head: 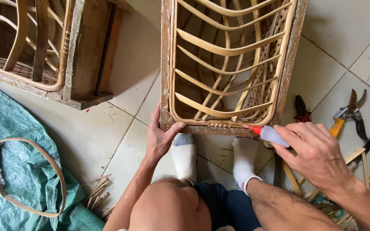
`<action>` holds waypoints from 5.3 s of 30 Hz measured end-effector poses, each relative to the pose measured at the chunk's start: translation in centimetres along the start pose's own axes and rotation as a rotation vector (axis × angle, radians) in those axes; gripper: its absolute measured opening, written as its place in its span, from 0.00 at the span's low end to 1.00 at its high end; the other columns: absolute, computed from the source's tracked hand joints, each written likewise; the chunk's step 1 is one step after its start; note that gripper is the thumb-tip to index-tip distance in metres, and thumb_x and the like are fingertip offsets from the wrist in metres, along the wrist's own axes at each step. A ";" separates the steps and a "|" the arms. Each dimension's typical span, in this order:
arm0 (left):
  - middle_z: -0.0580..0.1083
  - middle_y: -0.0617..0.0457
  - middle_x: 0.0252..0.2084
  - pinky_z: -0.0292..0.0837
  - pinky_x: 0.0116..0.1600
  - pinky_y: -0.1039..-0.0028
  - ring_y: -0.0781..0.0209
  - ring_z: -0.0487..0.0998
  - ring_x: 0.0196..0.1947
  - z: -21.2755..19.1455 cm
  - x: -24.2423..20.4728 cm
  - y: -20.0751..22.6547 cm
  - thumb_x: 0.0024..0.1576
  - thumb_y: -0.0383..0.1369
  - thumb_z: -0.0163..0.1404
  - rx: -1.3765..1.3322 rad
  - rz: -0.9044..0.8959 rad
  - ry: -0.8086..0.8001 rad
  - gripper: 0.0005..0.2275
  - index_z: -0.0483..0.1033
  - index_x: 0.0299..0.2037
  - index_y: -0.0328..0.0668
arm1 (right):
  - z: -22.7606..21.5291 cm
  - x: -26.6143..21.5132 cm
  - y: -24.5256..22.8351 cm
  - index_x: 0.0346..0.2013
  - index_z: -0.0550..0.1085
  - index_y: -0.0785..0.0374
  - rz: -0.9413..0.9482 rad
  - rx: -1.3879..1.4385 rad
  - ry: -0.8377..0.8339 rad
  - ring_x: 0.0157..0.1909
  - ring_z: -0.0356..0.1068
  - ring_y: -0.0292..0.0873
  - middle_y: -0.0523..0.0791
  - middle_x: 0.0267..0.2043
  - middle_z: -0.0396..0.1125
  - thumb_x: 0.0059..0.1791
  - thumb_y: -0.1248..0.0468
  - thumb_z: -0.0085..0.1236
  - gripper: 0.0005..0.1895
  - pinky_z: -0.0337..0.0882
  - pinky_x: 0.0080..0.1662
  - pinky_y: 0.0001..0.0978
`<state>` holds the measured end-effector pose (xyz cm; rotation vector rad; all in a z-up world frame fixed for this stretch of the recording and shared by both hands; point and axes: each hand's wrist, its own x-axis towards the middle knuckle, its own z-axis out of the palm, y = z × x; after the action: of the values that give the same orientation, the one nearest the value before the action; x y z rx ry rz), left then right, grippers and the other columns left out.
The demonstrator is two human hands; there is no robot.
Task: The person assembles a rectangular bamboo basket frame by tapping curved slats into a wooden mold with a hammer, then applies glue along the joints. The person uses pliers to adjust slat positions and secures the frame within the mold.
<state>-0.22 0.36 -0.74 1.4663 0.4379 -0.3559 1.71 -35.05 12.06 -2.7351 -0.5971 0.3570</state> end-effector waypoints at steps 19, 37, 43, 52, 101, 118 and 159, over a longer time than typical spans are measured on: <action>0.66 0.45 0.68 0.64 0.72 0.65 0.54 0.68 0.68 -0.7 0.0 -1.9 0.57 0.35 0.61 0.098 0.162 0.057 0.36 0.56 0.75 0.39 | 0.0 2.8 -3.0 0.47 0.78 0.63 -0.069 0.048 0.014 0.42 0.71 0.47 0.45 0.41 0.73 0.39 0.59 0.68 0.24 0.68 0.48 0.42; 0.71 0.44 0.64 0.64 0.71 0.64 0.52 0.71 0.63 -0.3 -0.5 -2.0 0.65 0.33 0.49 0.114 0.225 0.173 0.25 0.61 0.73 0.43 | 2.0 5.8 -6.1 0.47 0.79 0.64 -0.115 0.032 -0.044 0.40 0.72 0.47 0.45 0.38 0.73 0.38 0.60 0.69 0.24 0.70 0.47 0.41; 0.69 0.44 0.66 0.63 0.71 0.65 0.52 0.70 0.64 -0.4 -0.2 -2.1 0.65 0.33 0.48 0.110 0.233 0.168 0.24 0.61 0.73 0.42 | 1.2 6.5 -6.9 0.47 0.79 0.63 -0.137 0.072 -0.052 0.41 0.72 0.47 0.45 0.38 0.73 0.37 0.60 0.69 0.25 0.70 0.47 0.41; 0.67 0.45 0.69 0.60 0.73 0.67 0.54 0.67 0.69 -0.3 -0.4 -2.8 0.71 0.38 0.40 0.058 0.279 0.172 0.21 0.62 0.72 0.37 | 2.5 7.6 -7.8 0.44 0.80 0.64 -0.170 0.015 -0.093 0.38 0.72 0.48 0.46 0.35 0.73 0.37 0.58 0.70 0.23 0.71 0.46 0.41; 0.68 0.44 0.66 0.64 0.69 0.67 0.54 0.70 0.66 0.1 -0.3 -1.1 0.57 0.34 0.60 0.062 0.183 0.219 0.29 0.66 0.68 0.35 | -1.0 29.1 -5.4 0.52 0.78 0.59 -0.989 -0.563 0.126 0.55 0.72 0.42 0.43 0.49 0.74 0.49 0.67 0.57 0.16 0.70 0.64 0.32; 0.69 0.44 0.65 0.62 0.70 0.66 0.53 0.69 0.66 0.2 -0.1 -0.5 0.57 0.31 0.58 0.061 0.186 0.220 0.27 0.67 0.68 0.36 | -1.6 34.4 0.0 0.50 0.80 0.54 -0.917 -0.585 0.314 0.57 0.75 0.43 0.46 0.55 0.75 0.55 0.69 0.55 0.12 0.74 0.64 0.31; 0.68 0.44 0.66 0.63 0.70 0.65 0.53 0.69 0.66 0.3 0.3 -0.4 0.57 0.31 0.56 0.036 0.103 0.199 0.28 0.65 0.68 0.36 | -5.0 37.1 6.3 0.49 0.79 0.60 -0.548 -0.405 0.388 0.50 0.75 0.43 0.47 0.51 0.75 0.57 0.60 0.65 0.09 0.77 0.55 0.34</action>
<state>-0.18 0.04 -1.23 1.5600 0.5146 -0.1367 38.20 -25.46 8.05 -2.7222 -1.3655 -0.4591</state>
